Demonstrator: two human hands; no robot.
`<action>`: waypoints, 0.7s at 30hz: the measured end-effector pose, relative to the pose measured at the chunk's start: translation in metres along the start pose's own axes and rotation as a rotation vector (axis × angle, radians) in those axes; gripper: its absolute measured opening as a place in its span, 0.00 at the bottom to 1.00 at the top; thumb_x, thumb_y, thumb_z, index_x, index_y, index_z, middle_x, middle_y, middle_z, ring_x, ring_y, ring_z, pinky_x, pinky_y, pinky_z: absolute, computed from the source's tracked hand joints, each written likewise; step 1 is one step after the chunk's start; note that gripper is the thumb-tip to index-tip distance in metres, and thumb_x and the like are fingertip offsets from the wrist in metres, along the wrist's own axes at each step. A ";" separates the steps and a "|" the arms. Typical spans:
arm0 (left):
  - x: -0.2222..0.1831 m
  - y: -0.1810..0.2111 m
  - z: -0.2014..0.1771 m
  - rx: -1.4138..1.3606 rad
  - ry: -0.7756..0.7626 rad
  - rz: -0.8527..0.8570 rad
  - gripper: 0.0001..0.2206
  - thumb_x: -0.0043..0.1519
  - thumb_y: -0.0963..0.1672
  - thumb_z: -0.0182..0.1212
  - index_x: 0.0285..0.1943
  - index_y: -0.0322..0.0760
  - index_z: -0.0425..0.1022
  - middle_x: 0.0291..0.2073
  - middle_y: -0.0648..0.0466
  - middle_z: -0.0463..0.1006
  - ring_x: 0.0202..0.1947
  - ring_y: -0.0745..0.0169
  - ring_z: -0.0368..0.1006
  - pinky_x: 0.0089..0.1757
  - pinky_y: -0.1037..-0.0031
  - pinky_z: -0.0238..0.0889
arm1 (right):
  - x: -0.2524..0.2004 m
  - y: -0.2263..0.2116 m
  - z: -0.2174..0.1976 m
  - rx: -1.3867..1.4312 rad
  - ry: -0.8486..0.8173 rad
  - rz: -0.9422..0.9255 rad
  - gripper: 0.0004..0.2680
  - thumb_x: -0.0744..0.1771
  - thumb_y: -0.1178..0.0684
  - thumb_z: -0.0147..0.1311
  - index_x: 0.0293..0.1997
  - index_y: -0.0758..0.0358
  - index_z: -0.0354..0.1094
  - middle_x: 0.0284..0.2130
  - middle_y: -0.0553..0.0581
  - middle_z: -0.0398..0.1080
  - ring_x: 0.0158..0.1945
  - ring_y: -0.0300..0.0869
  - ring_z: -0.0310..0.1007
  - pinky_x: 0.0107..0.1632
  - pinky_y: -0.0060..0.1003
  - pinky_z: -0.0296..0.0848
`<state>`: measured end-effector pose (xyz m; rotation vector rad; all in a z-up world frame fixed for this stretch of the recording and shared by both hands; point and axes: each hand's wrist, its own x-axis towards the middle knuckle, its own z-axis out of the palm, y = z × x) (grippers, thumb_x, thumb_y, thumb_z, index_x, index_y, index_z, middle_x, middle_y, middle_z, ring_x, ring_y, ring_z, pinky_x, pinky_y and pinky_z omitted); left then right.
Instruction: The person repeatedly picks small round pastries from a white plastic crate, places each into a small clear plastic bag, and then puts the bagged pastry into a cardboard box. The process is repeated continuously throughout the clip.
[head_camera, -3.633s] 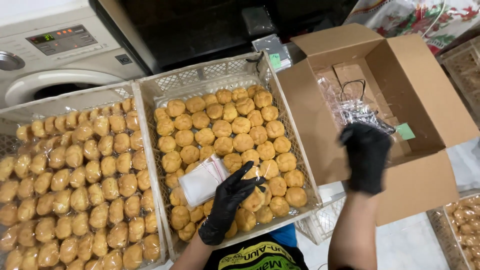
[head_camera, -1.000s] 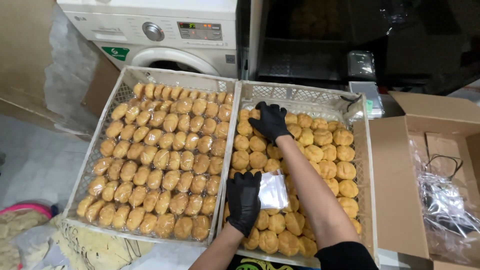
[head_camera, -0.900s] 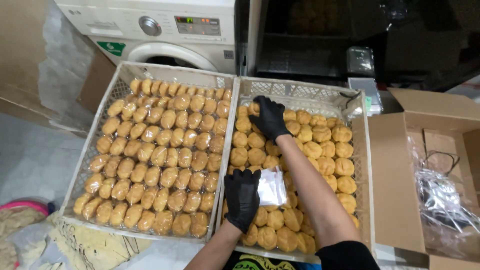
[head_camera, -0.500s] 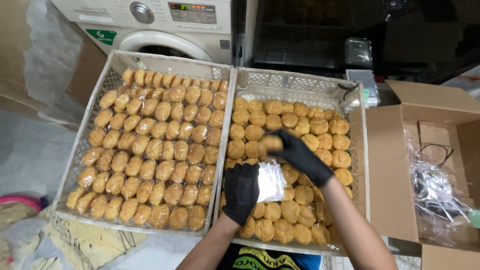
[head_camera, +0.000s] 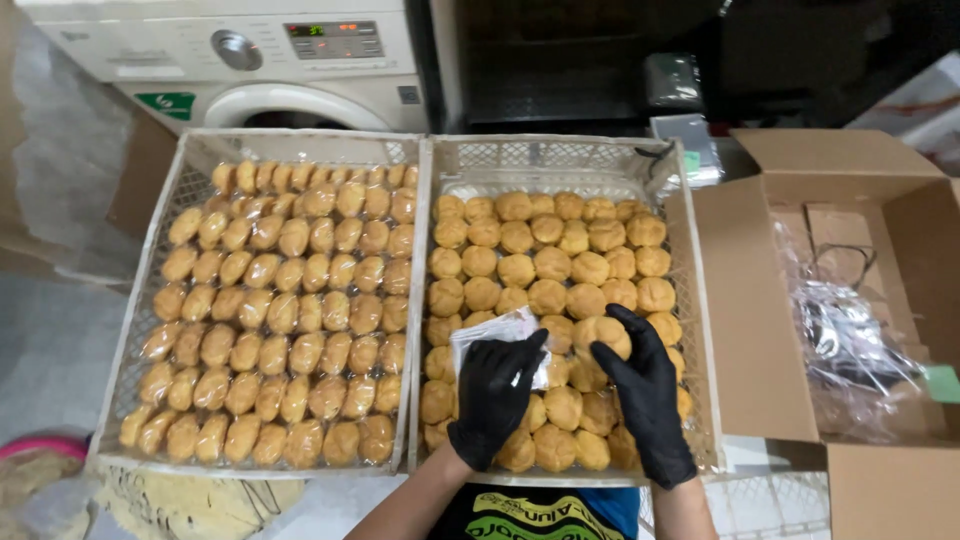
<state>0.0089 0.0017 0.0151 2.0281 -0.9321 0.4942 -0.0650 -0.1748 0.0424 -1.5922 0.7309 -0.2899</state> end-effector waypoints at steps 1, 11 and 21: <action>-0.001 0.007 0.002 0.021 -0.030 0.046 0.13 0.69 0.42 0.60 0.62 0.37 0.77 0.34 0.51 0.80 0.34 0.49 0.72 0.38 0.59 0.64 | -0.005 0.001 0.003 -0.014 0.071 -0.060 0.17 0.64 0.56 0.61 0.60 0.57 0.68 0.60 0.52 0.72 0.66 0.40 0.67 0.66 0.36 0.66; -0.031 0.001 0.040 -0.246 -0.418 -0.197 0.16 0.67 0.45 0.61 0.63 0.56 0.78 0.48 0.51 0.79 0.48 0.51 0.75 0.47 0.68 0.68 | -0.015 -0.010 -0.020 0.021 -0.073 0.122 0.09 0.64 0.56 0.63 0.49 0.58 0.77 0.49 0.52 0.82 0.35 0.35 0.76 0.40 0.29 0.78; -0.010 0.018 0.015 -0.896 -0.243 -0.707 0.07 0.50 0.38 0.77 0.29 0.35 0.80 0.53 0.43 0.84 0.58 0.54 0.79 0.59 0.64 0.72 | -0.026 -0.011 -0.037 0.059 -0.085 -0.004 0.15 0.61 0.62 0.68 0.52 0.57 0.80 0.46 0.50 0.82 0.48 0.35 0.76 0.48 0.31 0.77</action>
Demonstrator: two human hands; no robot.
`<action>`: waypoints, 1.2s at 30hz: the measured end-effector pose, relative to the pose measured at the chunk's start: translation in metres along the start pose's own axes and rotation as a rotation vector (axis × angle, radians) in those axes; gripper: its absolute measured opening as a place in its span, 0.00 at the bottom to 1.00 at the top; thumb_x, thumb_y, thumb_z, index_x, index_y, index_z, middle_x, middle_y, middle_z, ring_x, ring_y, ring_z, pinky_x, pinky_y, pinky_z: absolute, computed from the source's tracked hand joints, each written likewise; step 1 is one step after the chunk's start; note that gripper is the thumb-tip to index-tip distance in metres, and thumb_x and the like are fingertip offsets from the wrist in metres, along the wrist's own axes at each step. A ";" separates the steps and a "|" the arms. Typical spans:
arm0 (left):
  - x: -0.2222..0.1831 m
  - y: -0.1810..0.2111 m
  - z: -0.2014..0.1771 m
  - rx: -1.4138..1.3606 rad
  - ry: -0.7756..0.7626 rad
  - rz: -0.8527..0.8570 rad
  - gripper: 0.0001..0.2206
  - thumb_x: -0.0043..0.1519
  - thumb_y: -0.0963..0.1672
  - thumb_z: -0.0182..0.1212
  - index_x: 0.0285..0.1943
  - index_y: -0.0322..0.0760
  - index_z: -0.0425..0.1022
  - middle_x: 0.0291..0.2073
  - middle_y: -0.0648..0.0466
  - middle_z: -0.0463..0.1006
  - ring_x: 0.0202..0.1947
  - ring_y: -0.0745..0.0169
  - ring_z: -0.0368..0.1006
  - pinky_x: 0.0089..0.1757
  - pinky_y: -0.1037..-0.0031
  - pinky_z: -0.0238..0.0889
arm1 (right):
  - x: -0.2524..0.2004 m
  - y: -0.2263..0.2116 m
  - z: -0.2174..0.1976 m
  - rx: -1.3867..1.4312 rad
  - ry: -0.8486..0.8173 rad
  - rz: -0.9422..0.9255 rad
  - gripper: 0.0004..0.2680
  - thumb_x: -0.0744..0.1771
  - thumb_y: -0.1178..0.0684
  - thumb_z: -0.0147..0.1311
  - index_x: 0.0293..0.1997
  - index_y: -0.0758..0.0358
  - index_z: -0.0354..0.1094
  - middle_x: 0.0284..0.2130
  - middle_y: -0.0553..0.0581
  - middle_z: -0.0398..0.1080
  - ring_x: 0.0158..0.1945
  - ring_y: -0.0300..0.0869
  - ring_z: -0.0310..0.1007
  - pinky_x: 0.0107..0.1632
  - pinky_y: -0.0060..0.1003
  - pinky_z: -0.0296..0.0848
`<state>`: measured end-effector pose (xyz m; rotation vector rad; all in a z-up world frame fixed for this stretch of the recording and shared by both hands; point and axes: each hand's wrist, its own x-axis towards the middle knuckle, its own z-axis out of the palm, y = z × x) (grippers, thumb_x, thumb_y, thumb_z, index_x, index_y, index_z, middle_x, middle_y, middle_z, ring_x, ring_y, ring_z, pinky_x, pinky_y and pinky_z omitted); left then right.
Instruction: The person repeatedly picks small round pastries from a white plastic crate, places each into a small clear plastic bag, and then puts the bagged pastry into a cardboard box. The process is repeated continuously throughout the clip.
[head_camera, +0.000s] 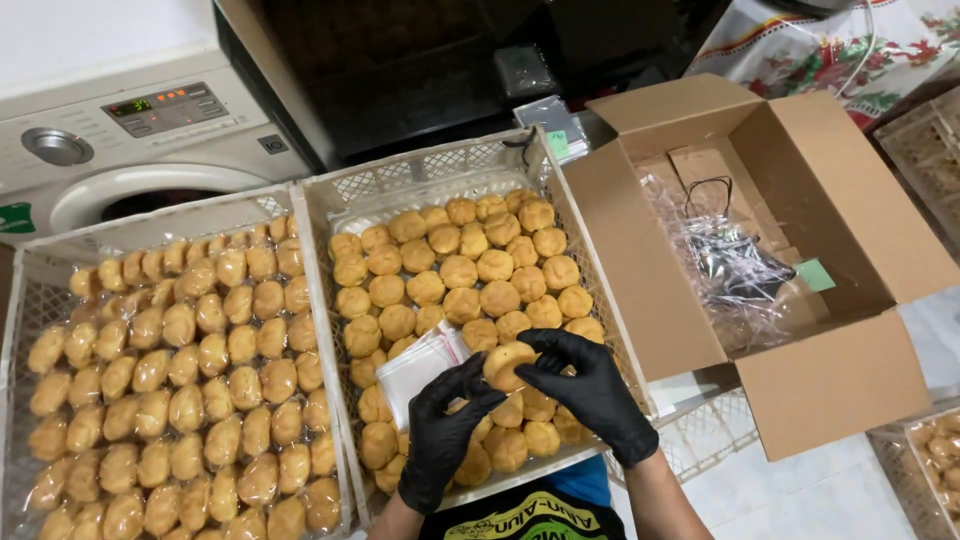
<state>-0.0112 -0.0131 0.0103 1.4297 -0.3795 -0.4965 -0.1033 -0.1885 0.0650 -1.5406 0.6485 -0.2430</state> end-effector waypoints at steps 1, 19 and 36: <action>0.000 -0.003 0.000 0.031 0.007 -0.048 0.14 0.49 0.38 0.77 0.44 0.35 0.81 0.51 0.49 0.85 0.50 0.62 0.78 0.53 0.70 0.74 | -0.002 -0.004 0.001 -0.084 0.001 -0.069 0.13 0.61 0.59 0.69 0.50 0.57 0.80 0.43 0.50 0.81 0.45 0.36 0.78 0.45 0.31 0.77; -0.007 -0.006 0.009 0.182 0.022 0.057 0.24 0.48 0.39 0.79 0.56 0.33 0.82 0.53 0.49 0.85 0.54 0.62 0.80 0.55 0.71 0.76 | -0.012 -0.025 -0.015 -0.185 -0.123 -0.386 0.10 0.63 0.58 0.67 0.48 0.61 0.80 0.45 0.55 0.83 0.49 0.40 0.84 0.48 0.32 0.83; -0.005 0.003 0.003 0.426 -0.062 0.530 0.18 0.54 0.41 0.76 0.54 0.34 0.80 0.48 0.50 0.85 0.47 0.60 0.83 0.52 0.72 0.76 | -0.009 -0.027 -0.019 -0.260 -0.293 -0.516 0.09 0.65 0.55 0.64 0.49 0.58 0.79 0.46 0.56 0.81 0.49 0.45 0.83 0.52 0.38 0.82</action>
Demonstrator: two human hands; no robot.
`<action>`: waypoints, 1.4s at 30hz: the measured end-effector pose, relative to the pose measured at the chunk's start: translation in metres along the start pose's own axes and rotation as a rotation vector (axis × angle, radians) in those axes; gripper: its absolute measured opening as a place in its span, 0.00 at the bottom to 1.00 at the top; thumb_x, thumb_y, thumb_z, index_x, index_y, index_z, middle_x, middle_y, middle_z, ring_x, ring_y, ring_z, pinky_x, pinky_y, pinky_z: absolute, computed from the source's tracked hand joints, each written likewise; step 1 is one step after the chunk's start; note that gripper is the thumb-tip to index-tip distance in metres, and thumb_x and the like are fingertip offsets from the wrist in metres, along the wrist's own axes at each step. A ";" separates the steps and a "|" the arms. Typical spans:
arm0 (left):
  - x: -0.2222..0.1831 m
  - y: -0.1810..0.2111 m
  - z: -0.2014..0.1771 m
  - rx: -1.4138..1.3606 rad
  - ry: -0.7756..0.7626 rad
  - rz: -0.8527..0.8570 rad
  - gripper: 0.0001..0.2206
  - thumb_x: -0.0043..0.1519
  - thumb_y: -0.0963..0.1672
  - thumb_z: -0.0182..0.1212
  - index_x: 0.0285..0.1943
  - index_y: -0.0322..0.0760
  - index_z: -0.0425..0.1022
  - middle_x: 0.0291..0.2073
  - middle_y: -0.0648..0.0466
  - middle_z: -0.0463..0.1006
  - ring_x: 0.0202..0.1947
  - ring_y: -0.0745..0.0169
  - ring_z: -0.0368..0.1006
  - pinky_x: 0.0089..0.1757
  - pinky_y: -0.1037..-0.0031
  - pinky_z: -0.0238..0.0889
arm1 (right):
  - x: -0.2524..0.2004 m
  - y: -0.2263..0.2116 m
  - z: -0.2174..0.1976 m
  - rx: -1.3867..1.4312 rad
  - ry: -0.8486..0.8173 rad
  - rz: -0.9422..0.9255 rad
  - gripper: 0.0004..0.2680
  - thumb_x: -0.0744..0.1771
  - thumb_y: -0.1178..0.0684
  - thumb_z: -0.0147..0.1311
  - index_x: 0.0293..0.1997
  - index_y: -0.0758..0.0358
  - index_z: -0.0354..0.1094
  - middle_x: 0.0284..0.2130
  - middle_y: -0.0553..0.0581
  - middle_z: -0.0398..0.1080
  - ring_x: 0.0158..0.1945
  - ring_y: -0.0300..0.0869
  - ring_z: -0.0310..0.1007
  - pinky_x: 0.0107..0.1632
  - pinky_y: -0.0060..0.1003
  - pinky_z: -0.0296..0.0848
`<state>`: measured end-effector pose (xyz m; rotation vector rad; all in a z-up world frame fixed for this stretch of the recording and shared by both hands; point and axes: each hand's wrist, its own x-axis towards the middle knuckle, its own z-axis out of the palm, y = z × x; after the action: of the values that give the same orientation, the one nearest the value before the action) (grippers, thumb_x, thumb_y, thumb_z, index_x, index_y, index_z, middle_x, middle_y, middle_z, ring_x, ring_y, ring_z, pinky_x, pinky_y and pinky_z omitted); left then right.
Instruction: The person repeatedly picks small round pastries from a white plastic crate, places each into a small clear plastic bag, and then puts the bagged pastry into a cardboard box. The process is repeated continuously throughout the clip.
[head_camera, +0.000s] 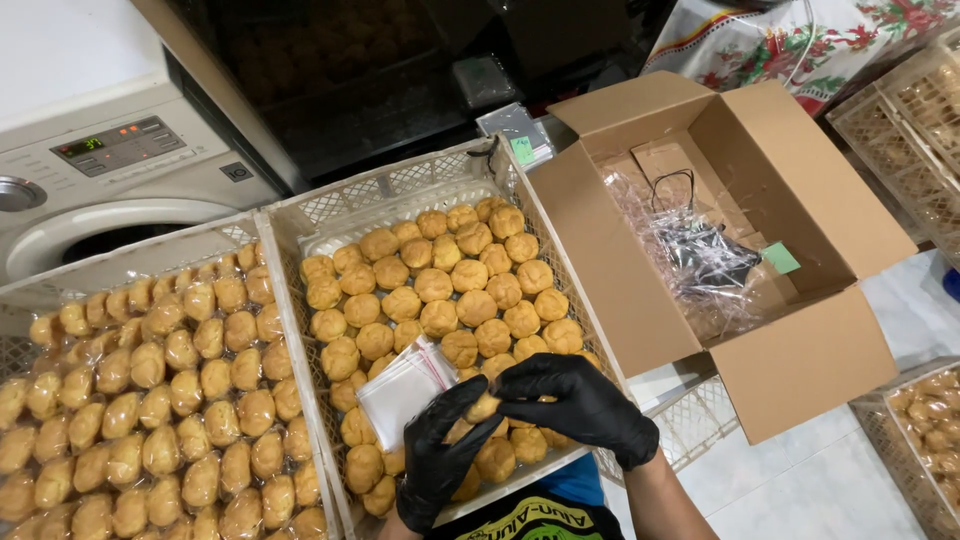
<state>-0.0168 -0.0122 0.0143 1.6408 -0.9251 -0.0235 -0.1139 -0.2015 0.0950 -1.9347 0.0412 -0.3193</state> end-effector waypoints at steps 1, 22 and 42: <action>-0.001 -0.002 0.000 -0.004 -0.042 0.021 0.19 0.55 0.41 0.75 0.55 0.33 0.79 0.50 0.49 0.84 0.48 0.57 0.82 0.52 0.70 0.76 | 0.001 0.000 0.000 -0.050 -0.035 -0.050 0.08 0.66 0.54 0.63 0.48 0.58 0.79 0.46 0.56 0.81 0.48 0.46 0.83 0.50 0.38 0.81; -0.007 -0.004 0.016 -0.215 -0.176 -0.368 0.23 0.51 0.40 0.75 0.58 0.32 0.81 0.53 0.51 0.85 0.50 0.67 0.81 0.53 0.77 0.73 | -0.005 -0.004 -0.017 -0.161 -0.183 0.042 0.10 0.69 0.45 0.53 0.45 0.58 0.77 0.38 0.53 0.80 0.39 0.43 0.81 0.41 0.36 0.75; -0.020 -0.010 0.022 -0.097 -0.247 -0.242 0.27 0.42 0.41 0.83 0.53 0.33 0.83 0.48 0.49 0.86 0.46 0.66 0.83 0.50 0.76 0.76 | -0.015 0.011 -0.017 -0.092 -0.223 0.016 0.07 0.65 0.52 0.65 0.46 0.57 0.79 0.42 0.51 0.81 0.45 0.42 0.83 0.49 0.33 0.79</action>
<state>-0.0354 -0.0190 -0.0092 1.6744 -0.8897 -0.4383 -0.1307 -0.2180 0.0877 -2.0493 -0.0761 -0.0913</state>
